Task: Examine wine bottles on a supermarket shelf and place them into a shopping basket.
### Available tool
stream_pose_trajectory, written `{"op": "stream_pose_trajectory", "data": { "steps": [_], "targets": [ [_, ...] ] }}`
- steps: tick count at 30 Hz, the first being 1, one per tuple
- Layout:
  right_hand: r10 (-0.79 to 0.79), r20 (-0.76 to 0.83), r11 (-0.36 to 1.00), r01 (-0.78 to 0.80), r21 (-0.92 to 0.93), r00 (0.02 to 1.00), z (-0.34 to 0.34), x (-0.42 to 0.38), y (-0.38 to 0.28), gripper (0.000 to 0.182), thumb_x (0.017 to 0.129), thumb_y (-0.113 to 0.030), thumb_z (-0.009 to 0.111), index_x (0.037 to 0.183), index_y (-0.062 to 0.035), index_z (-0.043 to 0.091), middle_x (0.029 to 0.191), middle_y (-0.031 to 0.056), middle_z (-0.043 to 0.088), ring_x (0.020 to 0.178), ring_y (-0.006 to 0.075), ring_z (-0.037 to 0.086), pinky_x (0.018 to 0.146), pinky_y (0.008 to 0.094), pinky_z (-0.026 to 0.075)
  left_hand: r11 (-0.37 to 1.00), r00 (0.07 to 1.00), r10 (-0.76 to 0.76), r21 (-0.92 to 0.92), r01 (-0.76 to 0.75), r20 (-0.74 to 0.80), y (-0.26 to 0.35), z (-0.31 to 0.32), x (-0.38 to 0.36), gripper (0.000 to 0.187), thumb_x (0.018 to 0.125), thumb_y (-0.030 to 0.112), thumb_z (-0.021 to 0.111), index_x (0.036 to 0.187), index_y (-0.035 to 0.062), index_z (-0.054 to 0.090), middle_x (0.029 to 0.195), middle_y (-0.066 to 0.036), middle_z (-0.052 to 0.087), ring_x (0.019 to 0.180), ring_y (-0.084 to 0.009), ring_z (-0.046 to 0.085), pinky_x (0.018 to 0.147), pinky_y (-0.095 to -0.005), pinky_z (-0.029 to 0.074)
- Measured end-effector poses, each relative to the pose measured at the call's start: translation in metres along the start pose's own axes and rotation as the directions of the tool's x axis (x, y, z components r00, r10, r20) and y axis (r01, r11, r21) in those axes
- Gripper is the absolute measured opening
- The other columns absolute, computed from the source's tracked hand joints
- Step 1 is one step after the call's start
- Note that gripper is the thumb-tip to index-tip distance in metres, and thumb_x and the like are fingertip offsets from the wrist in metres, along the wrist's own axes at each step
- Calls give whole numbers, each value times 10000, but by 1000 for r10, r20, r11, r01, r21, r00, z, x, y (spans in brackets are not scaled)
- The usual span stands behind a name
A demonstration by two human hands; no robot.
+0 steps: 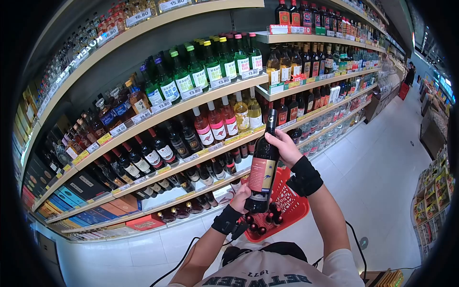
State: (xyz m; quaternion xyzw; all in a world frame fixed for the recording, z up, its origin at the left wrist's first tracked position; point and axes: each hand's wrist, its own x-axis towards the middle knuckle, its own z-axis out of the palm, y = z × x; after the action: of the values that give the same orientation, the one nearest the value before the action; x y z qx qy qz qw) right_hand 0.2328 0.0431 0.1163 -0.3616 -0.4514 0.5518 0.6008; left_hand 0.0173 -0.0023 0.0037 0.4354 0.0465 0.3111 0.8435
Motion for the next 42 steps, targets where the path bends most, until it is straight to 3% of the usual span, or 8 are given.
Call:
{"op": "stream_pose_trajectory", "data": {
  "steps": [13, 14, 22, 26, 28, 33, 37, 42],
  "targets": [
    [-48, 139, 984, 22, 179, 989, -11, -26, -22, 342, 1042, -244, 493, 1310, -31, 498, 1138, 26, 636, 1044, 107, 631, 905, 297, 512, 996, 988, -48, -66, 58, 146, 8, 22, 4, 917, 827, 564, 711, 1417, -37, 347, 1221, -271, 581, 1010, -347, 676, 859, -463, 584],
    [-47, 105, 977, 24, 213, 993, -7, -30, -23, 297, 1029, -248, 520, 1270, -74, 511, 1076, 8, 640, 971, 90, 646, 790, 276, 532, 990, 987, -60, -121, 78, 149, 4, 23, 2, 910, 832, 563, 706, 1420, -35, 352, 1231, -273, 578, 1016, -349, 674, 865, -465, 582],
    [-128, 169, 974, 92, 206, 977, 5, -32, -22, 417, 967, -266, 560, 1260, 9, 448, 1113, 196, 640, 977, 319, 682, 861, 438, 572, 995, 993, -68, 86, 60, 98, 6, 38, 3, 943, 803, 585, 729, 1429, -9, 348, 1232, -244, 584, 1055, -326, 668, 878, -465, 580],
    [-154, 11, 968, 149, 204, 988, -3, -34, -11, 261, 901, -156, 568, 1103, 4, 532, 984, 160, 677, 858, 227, 684, 780, 353, 570, 990, 996, -85, 116, 82, 22, 9, 41, 2, 996, 776, 570, 763, 1462, 9, 309, 1264, -205, 587, 1061, -325, 670, 869, -459, 584],
    [-167, -64, 971, 176, 162, 984, -1, -39, -18, 228, 896, -114, 622, 1096, -9, 594, 882, 19, 639, 773, 87, 618, 715, 250, 510, 961, 994, 109, 255, -105, -4, 5, 27, 4, 1030, 846, 507, 734, 1535, 9, 153, 1477, -147, 399, 1308, -235, 487, 1071, -370, 412],
    [-351, -211, 931, 317, -182, 912, -4, -34, -23, 234, 867, -112, 694, 1040, 1, 582, 917, 34, 653, 831, 73, 599, 762, 258, 493, 877, 956, 229, 466, -121, -184, 9, 45, 3, 1081, 732, 234, 891, 1520, 23, 182, 1442, -158, 420, 1296, -234, 476, 1086, -365, 386],
    [-432, -253, 870, 326, -370, 866, 4, -32, -24, 267, 861, -141, 722, 1022, 11, 572, 909, 50, 660, 825, 99, 615, 747, 268, 499, 526, 872, 445, 848, -70, -205, -6, 54, 23, 1008, 657, 119, 921, 1425, 21, 275, 1335, -183, 492, 1240, -220, 527, 1047, -359, 444],
    [-427, -215, 856, 317, -408, 878, 13, -36, -35, 227, 897, -141, 692, 1047, -15, 579, 924, 19, 637, 837, 71, 589, 759, 250, 488, 578, 843, 490, 807, -122, -223, -12, 58, 25, 917, 676, 110, 911, 1370, 9, 321, 1292, -173, 536, 1171, -207, 578, 1013, -344, 475]
  ]
}}
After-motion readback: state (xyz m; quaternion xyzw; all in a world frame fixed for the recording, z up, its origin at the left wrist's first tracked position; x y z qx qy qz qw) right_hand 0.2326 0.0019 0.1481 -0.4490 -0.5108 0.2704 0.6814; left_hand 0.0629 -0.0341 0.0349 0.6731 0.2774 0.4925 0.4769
